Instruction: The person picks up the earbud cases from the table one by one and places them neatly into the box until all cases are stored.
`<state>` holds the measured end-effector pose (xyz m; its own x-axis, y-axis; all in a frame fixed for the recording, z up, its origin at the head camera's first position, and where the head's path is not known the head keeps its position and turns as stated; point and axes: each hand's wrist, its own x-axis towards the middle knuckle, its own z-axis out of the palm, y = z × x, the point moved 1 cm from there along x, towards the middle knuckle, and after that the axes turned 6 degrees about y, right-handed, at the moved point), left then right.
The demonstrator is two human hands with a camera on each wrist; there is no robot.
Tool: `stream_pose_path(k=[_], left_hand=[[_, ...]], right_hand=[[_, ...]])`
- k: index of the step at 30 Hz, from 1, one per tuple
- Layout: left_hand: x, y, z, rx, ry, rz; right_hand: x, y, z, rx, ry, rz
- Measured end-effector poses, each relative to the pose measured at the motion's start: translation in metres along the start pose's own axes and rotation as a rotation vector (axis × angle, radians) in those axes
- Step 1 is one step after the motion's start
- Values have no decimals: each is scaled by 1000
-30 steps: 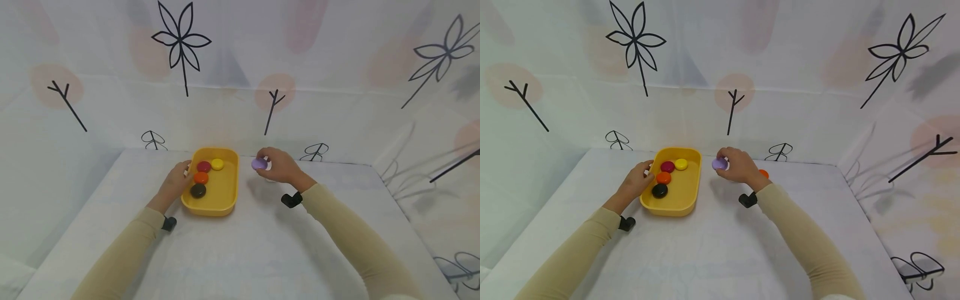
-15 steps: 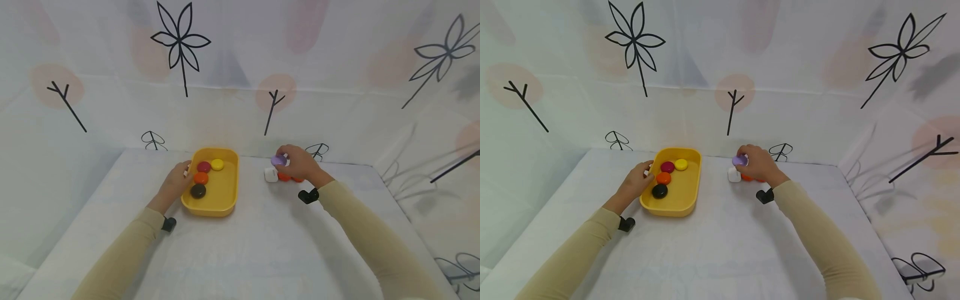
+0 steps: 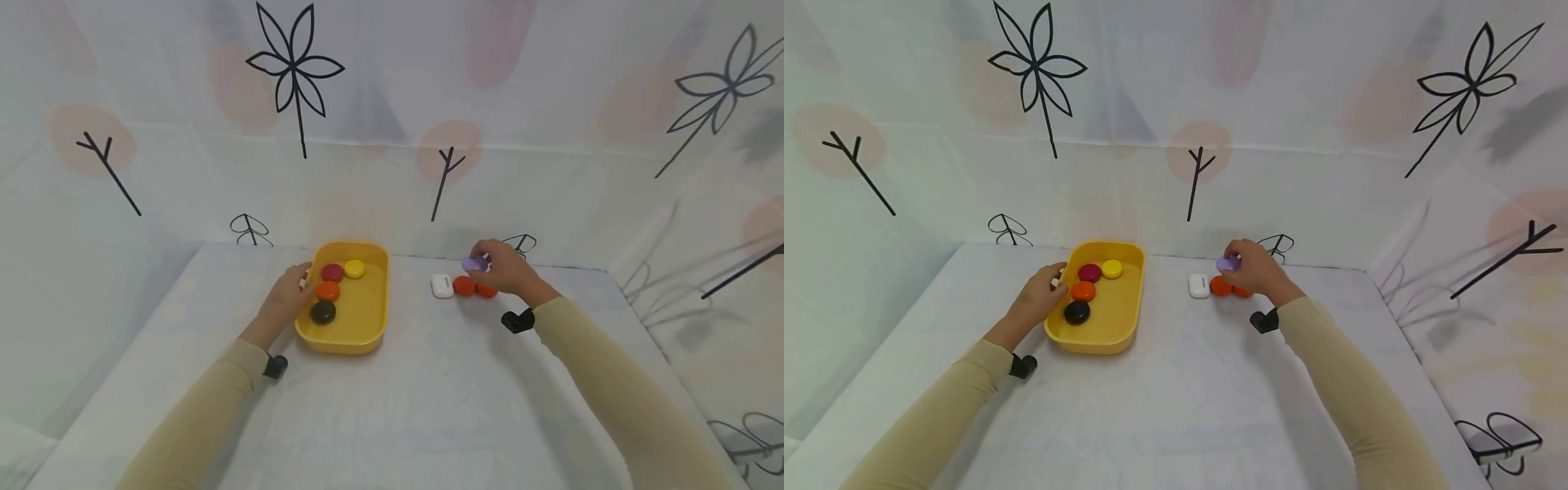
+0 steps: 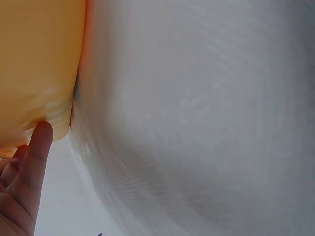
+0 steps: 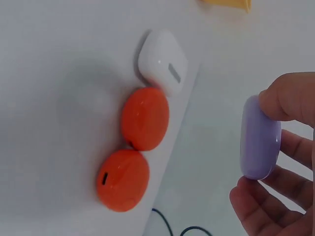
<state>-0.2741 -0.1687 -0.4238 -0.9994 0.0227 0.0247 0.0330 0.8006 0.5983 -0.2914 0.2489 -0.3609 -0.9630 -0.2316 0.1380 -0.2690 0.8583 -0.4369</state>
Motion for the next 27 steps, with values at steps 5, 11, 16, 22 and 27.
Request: stream_pose_path(k=[5,11,16,22,27], left_hand=[[0,1,0,4,-5,-5],[-2,3,1,-18,-4,-7],[-2,1,1,-18,-3,-14],[-2,1,2,-26,2,-26],[-2,2,3,-33,-3,-45]], right_hand=[[-3,13,1,-22,3,46],[-5,30,4,-23,4,126],[-8,45,4,-37,13,174],[-13,60,3,-52,12,222],[-18,69,4,-65,-2,244]])
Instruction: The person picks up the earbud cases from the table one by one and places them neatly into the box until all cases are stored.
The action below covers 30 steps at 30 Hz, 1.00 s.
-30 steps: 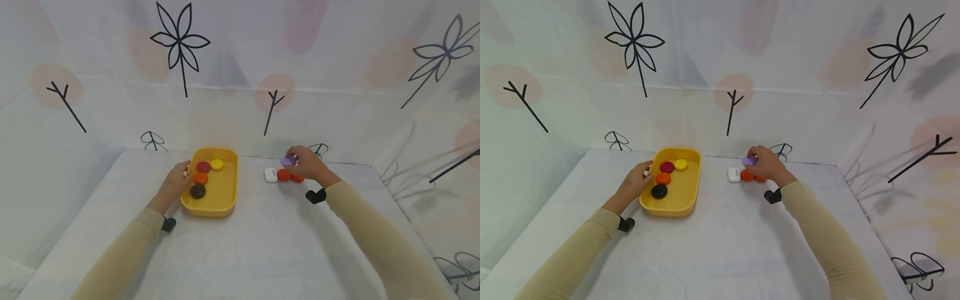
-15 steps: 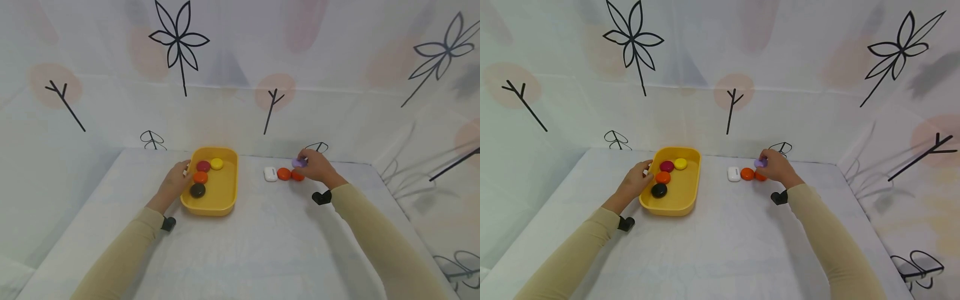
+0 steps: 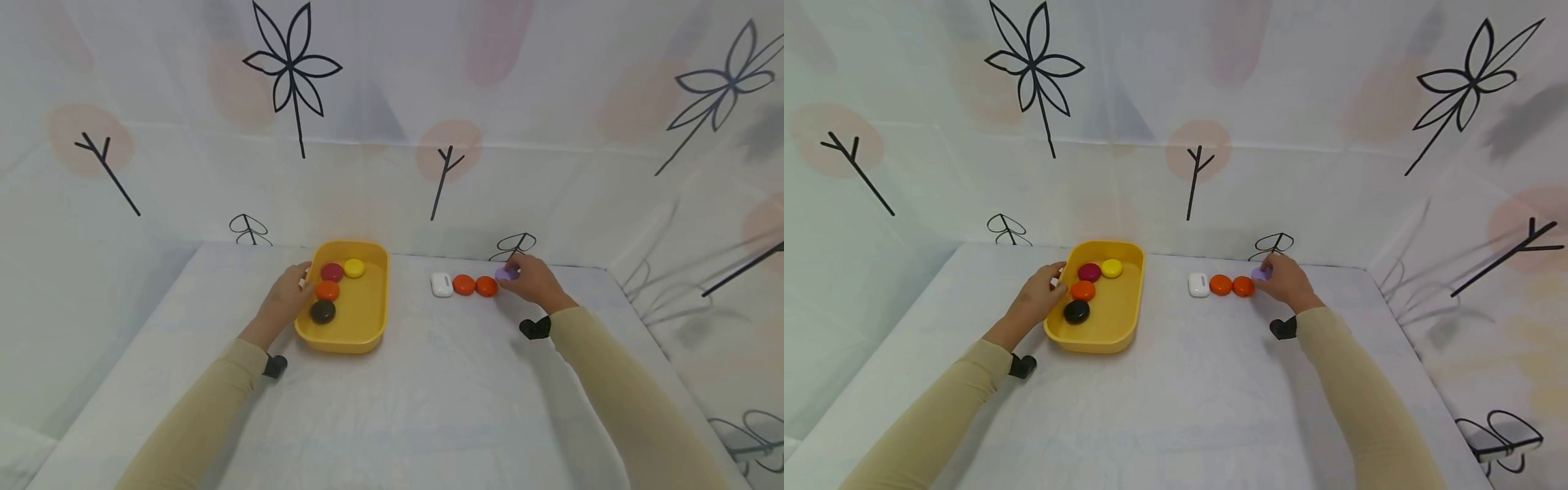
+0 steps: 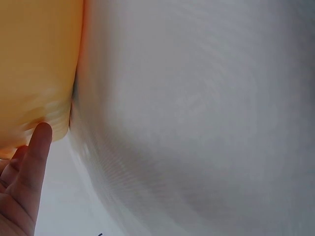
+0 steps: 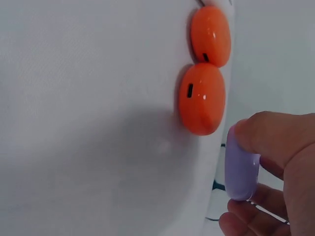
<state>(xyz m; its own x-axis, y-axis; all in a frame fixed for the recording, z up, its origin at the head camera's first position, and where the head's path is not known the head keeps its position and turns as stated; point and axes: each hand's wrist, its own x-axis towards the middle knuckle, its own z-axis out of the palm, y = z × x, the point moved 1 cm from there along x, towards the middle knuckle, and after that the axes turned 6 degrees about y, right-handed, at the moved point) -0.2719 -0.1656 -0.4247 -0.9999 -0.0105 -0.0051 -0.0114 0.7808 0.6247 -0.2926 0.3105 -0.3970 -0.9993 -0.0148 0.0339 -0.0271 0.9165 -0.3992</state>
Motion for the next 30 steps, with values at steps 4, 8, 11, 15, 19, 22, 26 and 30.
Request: stream_pose_path(k=[4,8,11,15,19,22,26,30], left_hand=[[0,0,-1,19,3,23],[0,1,-2,27,4,30],[0,2,-2,36,3,25],[0,3,-3,60,5,18],[-1,4,-3,57,4,9],[-1,4,-3,55,4,7],[-1,4,-4,66,14,19],[0,4,-4,74,19,23]], right_hand=[[1,6,5,-9,-13,35],[3,12,10,-24,-31,55],[4,17,12,-32,-51,60],[3,19,15,-39,-73,57],[4,21,17,-54,-74,56],[4,22,19,-57,-73,57],[4,22,20,-53,-76,67],[4,22,21,-51,-76,73]])
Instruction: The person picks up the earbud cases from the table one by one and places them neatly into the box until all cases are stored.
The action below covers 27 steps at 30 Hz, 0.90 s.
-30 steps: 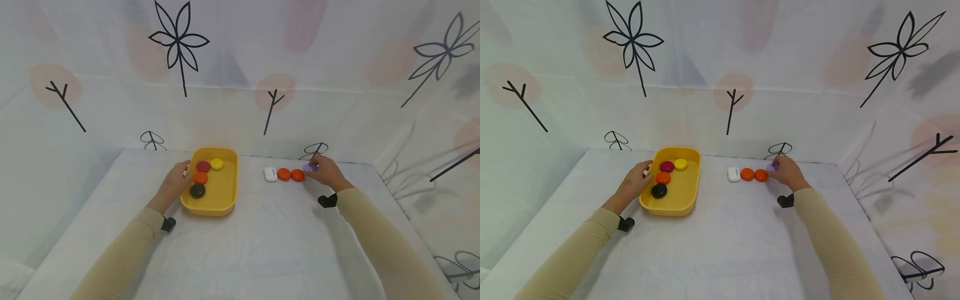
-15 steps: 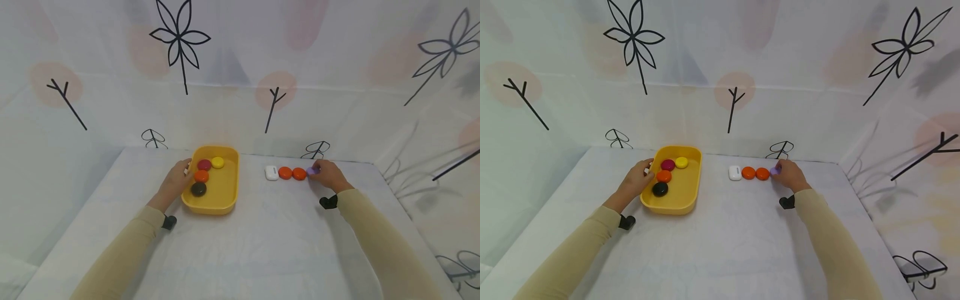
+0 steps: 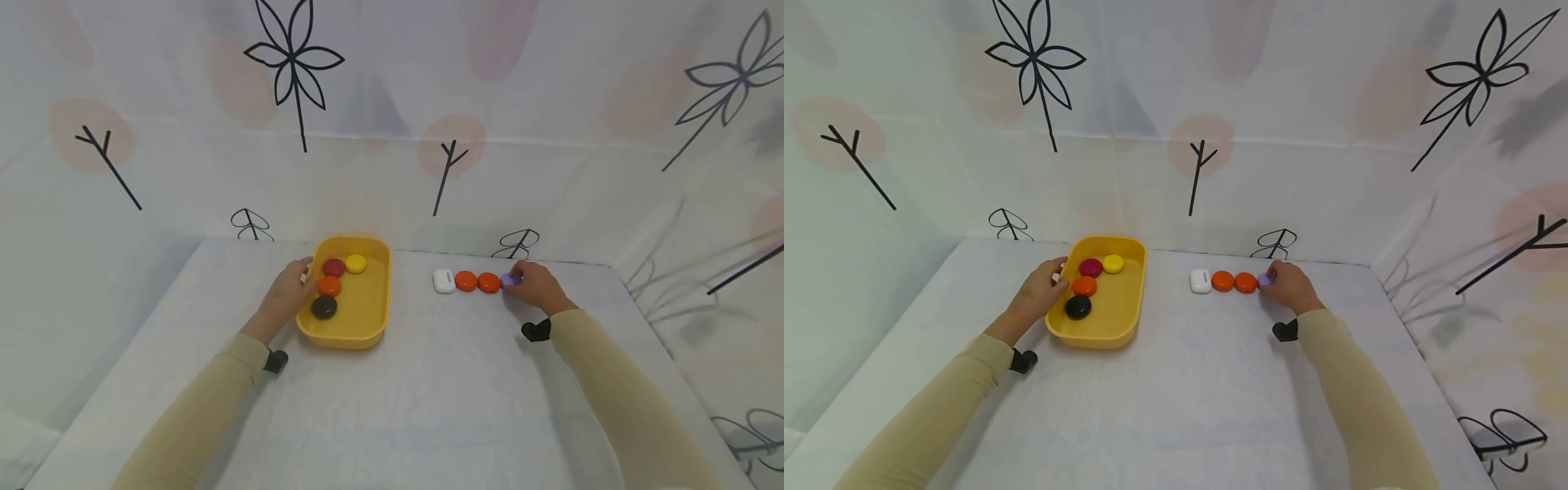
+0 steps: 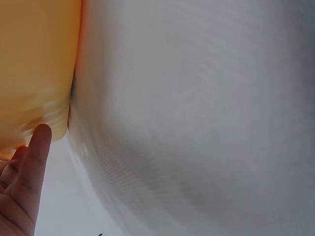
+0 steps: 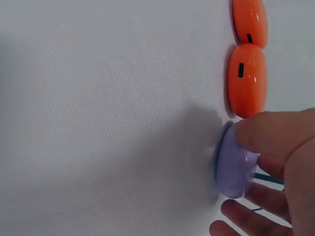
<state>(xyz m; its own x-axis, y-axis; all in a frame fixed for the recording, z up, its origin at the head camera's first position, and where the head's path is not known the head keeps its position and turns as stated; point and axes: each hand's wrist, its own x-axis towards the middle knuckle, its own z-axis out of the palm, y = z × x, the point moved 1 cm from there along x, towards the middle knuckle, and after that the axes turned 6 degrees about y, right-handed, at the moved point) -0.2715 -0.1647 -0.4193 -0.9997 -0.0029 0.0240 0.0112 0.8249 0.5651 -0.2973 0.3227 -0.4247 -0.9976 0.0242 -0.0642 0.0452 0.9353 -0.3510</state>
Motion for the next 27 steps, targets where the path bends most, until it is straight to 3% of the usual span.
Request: stream_pose_path(k=[12,18,27], left_hand=[[2,-2,2,6,-11,-17],[2,0,1,12,-5,-13],[1,1,-1,10,-11,-13]], right_hand=[[2,7,3,34,27,68],[0,7,2,31,46,44],[-6,-15,0,35,54,-37]])
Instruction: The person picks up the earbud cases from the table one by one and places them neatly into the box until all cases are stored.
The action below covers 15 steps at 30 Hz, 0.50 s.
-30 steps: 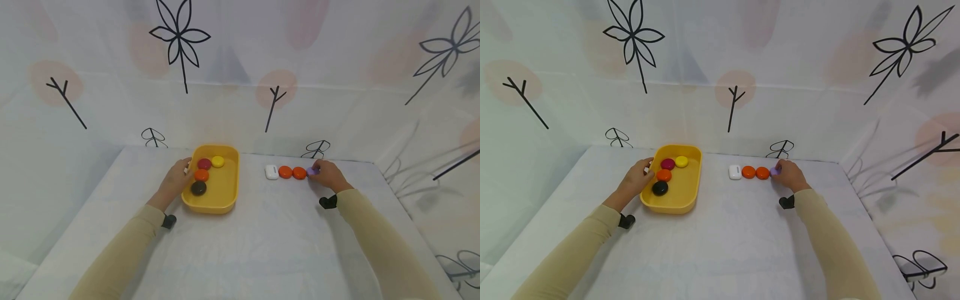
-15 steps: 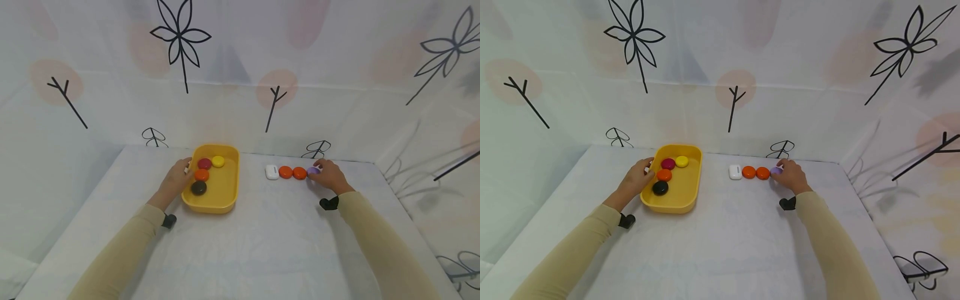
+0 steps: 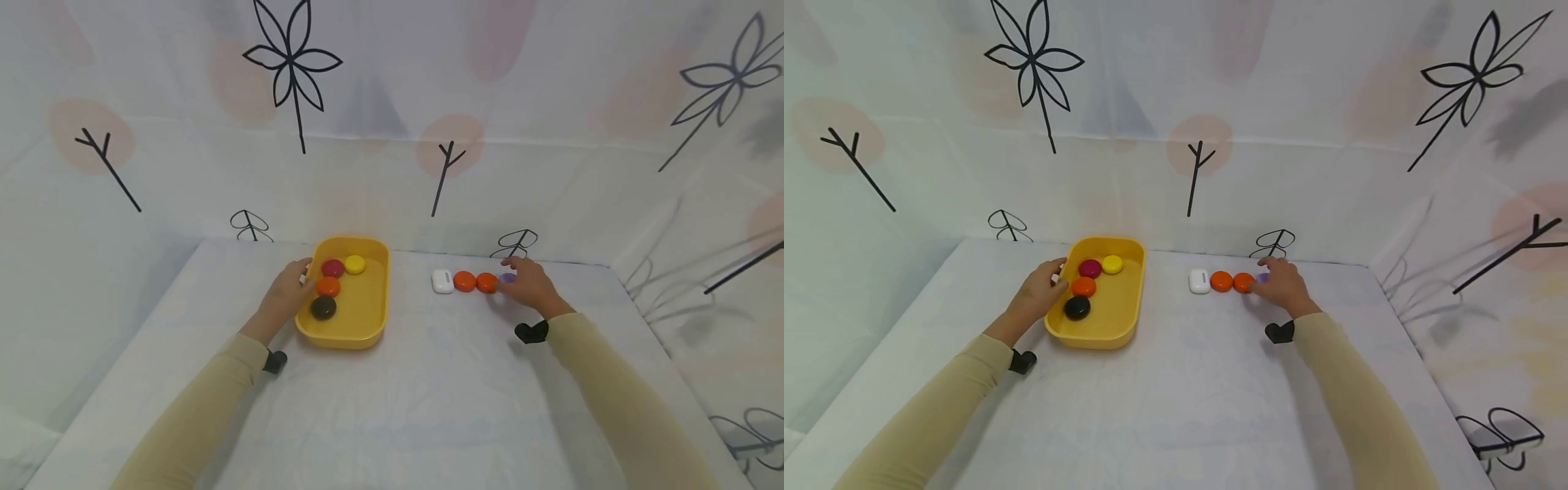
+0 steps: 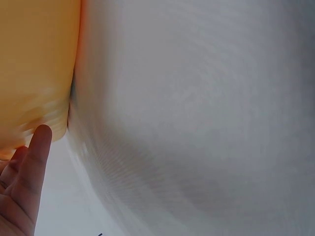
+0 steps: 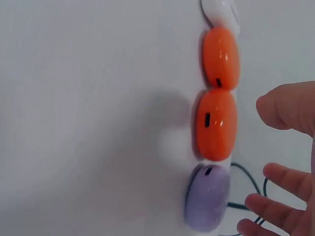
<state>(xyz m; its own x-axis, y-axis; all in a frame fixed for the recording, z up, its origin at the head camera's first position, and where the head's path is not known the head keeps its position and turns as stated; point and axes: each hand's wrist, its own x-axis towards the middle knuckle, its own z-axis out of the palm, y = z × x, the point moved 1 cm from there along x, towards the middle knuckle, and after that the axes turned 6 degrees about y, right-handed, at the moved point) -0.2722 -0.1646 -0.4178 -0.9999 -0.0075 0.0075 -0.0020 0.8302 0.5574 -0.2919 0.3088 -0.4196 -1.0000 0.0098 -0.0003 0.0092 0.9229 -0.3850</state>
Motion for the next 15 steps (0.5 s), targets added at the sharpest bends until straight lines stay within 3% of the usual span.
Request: stream_pose_path(k=[8,15], left_hand=[[-1,0,1,-5,-4,-5],[-2,0,0,-14,-5,6]], right_hand=[[-5,-22,-2,30,29,-68],[-9,-45,-3,131,38,-107]])
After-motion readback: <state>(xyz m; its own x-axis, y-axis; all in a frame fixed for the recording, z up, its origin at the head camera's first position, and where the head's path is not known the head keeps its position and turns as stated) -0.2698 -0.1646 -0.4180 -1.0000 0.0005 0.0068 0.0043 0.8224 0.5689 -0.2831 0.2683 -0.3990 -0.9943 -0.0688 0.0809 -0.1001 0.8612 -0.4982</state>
